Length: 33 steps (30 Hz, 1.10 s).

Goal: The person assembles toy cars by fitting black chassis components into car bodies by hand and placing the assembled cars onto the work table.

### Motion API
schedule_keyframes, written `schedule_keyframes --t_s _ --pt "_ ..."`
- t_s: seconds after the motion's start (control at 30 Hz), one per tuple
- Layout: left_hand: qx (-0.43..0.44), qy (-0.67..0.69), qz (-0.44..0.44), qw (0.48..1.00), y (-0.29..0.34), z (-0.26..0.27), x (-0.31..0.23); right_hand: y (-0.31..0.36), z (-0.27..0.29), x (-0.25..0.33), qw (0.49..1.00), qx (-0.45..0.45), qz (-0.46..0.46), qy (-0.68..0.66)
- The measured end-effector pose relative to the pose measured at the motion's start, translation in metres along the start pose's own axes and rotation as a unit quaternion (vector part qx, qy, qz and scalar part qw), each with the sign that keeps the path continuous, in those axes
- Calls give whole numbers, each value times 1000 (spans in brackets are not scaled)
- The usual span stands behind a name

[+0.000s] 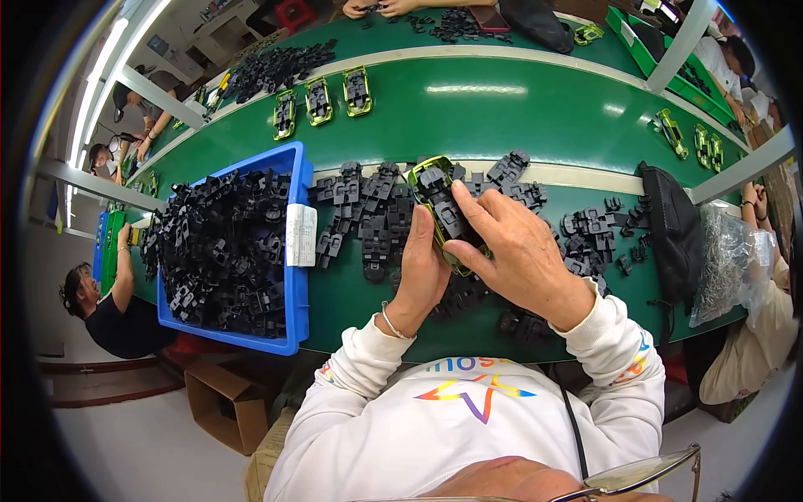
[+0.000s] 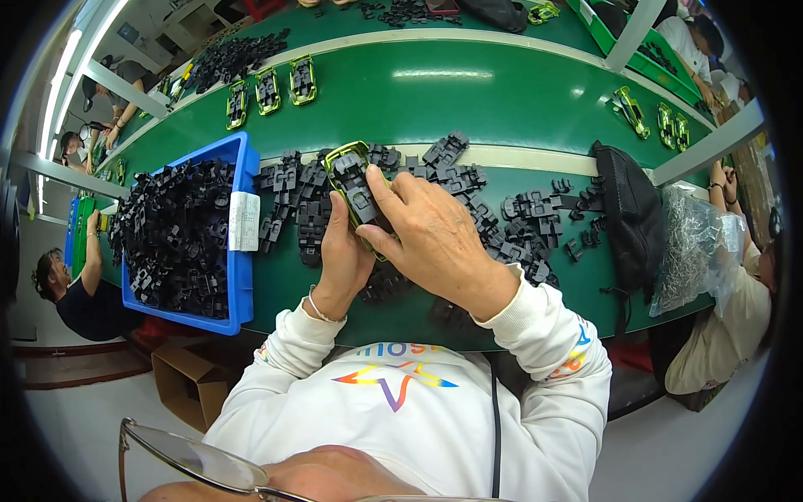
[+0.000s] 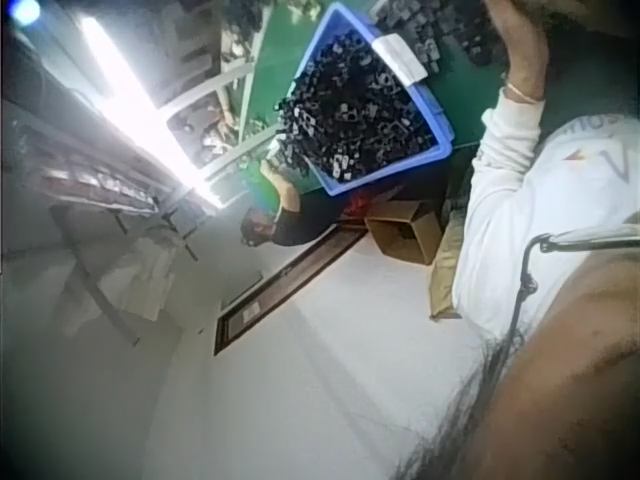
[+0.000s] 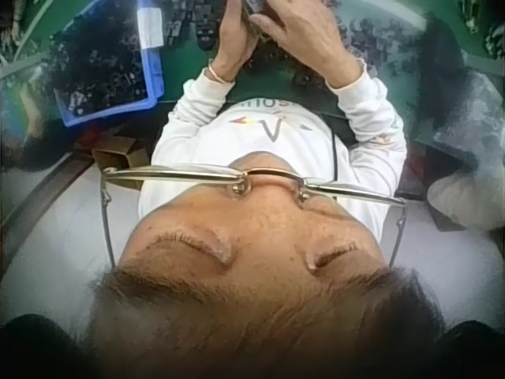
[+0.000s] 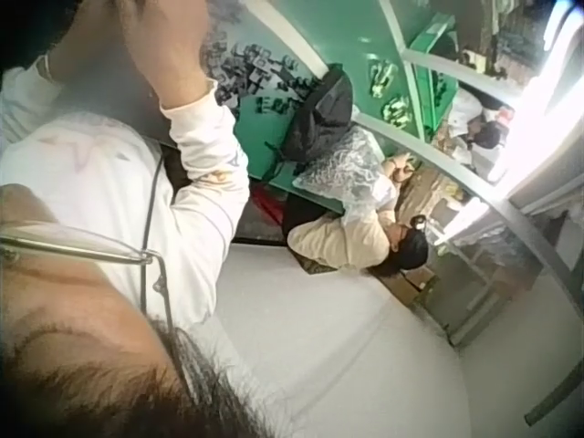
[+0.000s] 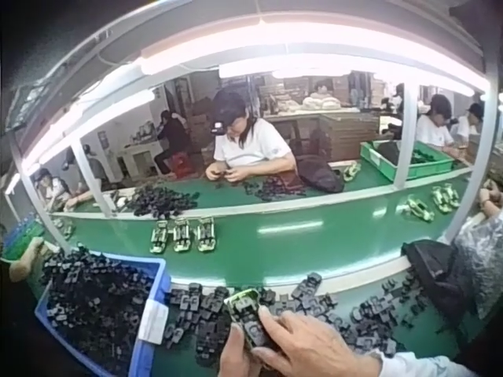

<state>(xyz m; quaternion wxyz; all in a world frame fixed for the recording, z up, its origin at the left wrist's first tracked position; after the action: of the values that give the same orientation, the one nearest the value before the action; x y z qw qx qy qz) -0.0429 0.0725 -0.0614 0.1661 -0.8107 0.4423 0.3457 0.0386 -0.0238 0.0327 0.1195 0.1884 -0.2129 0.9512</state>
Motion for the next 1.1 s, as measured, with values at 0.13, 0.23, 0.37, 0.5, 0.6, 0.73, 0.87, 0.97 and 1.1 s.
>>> schedule_keyframes --t_s 0.13,0.23,0.37,0.5,0.6,0.73,0.87,0.97,1.1 --pt "-7 -11 6 1000 4 2 0 3 0 0 1000 21 0 -3" --pt "-12 16 -13 1000 4 -2 -2 4 0 1 1000 28 0 -3" --pt "-7 -86 -39 995 4 -5 -9 6 -1 5 1000 5 5 16" --pt "3 -82 -40 996 7 -11 -14 7 0 12 999 -9 0 33" --pt "-16 -79 -37 996 3 -2 -8 6 0 7 1000 2 -10 0" --pt "-9 -70 -36 997 6 -8 -11 7 -5 1 1000 17 2 -17" --pt "-11 -62 -20 998 8 -5 -9 8 -5 -4 999 -11 39 -32" --pt "-7 -56 -18 998 8 -3 -8 10 -7 -17 964 -26 -31 -265" --pt "40 -17 1 999 8 -15 -8 10 -10 -33 925 -59 -117 -358"
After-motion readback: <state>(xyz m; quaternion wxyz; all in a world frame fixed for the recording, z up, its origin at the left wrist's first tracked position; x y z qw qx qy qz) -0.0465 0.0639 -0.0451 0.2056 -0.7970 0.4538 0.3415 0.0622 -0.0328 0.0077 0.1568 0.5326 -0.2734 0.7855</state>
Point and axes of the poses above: each hand's wrist, its own y-axis away from the middle knuckle, its own z-axis out of the back of the hand, x = y × z, the point moved 4 cm from there along -y, towards the middle knuckle, and after that the axes turned 3 degrees about y, right-handed, at the moved point
